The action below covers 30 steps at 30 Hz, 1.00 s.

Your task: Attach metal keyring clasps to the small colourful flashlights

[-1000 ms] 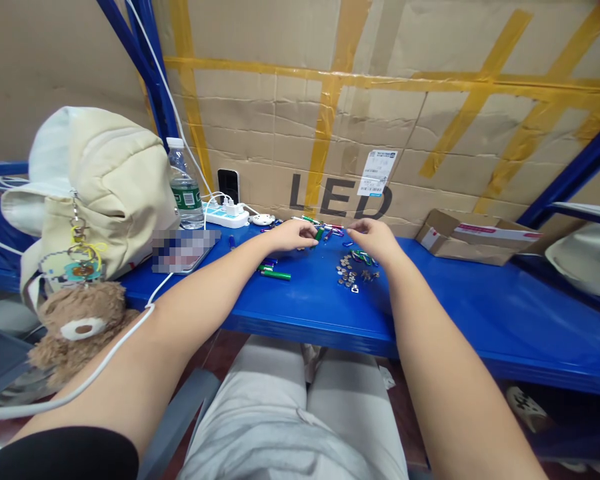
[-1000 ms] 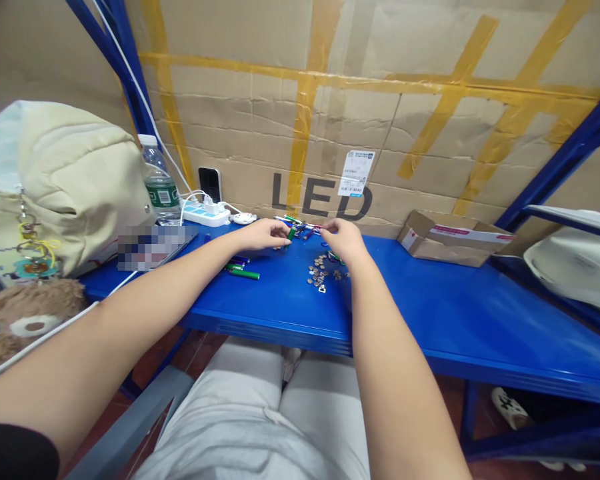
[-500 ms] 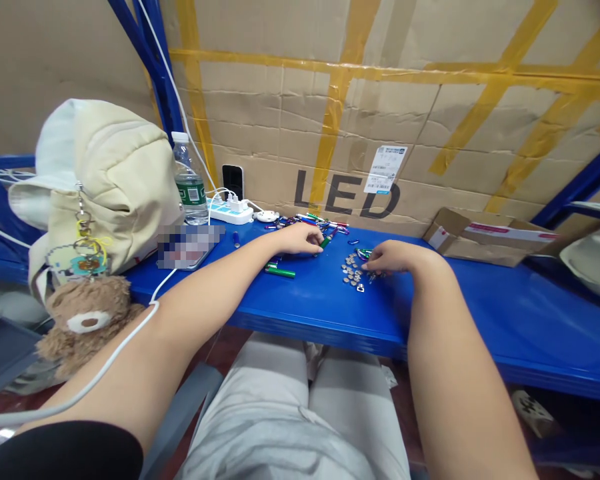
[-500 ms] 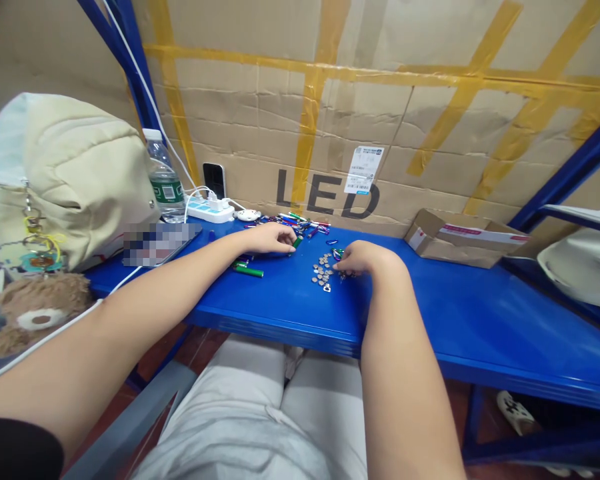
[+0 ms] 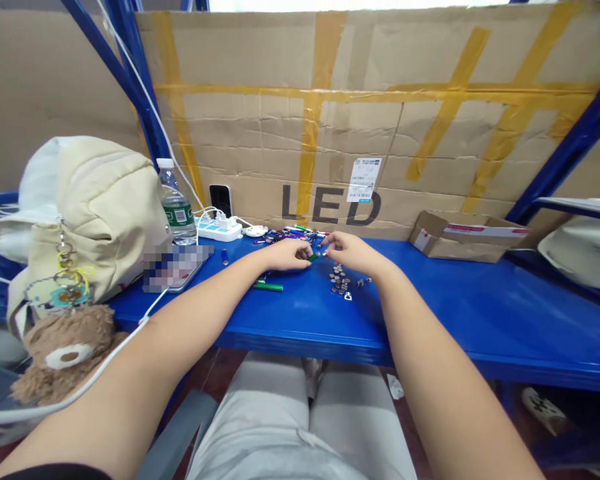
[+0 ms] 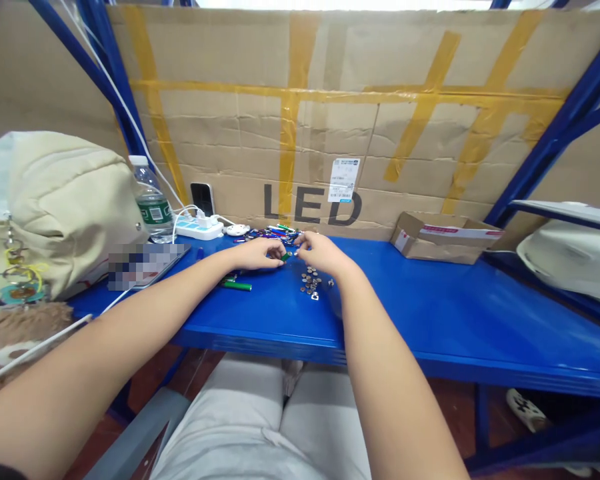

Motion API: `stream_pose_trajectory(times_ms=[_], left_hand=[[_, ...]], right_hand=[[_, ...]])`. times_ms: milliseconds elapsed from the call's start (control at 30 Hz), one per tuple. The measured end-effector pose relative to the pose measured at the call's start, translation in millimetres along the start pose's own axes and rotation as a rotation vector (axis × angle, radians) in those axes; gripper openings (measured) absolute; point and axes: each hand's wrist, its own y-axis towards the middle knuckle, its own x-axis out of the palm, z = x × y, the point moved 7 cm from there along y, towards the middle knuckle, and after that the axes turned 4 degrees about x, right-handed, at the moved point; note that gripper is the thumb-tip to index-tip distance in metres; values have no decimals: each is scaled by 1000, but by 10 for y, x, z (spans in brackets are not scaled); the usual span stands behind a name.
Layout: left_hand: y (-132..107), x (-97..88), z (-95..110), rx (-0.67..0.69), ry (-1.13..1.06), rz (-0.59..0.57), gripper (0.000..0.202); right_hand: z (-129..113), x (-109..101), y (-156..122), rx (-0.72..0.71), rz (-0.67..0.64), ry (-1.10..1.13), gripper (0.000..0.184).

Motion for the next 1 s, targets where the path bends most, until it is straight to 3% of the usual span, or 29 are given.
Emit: stream_pose_trajectory(times_ms=[167, 367, 533, 1000], left_hand=[[4, 1, 44, 49, 5, -12, 24], [2, 13, 155, 129, 125, -34, 21], [43, 61, 171, 114, 145, -14, 26], [17, 23, 86, 30, -165, 44, 20]], right_hand=[[-24, 50, 54, -48, 79, 45, 25], [-76, -34, 36, -98, 169, 70, 25], [-106, -90, 38, -122, 206, 121, 23], [-86, -118, 63, -133, 233, 138, 22]])
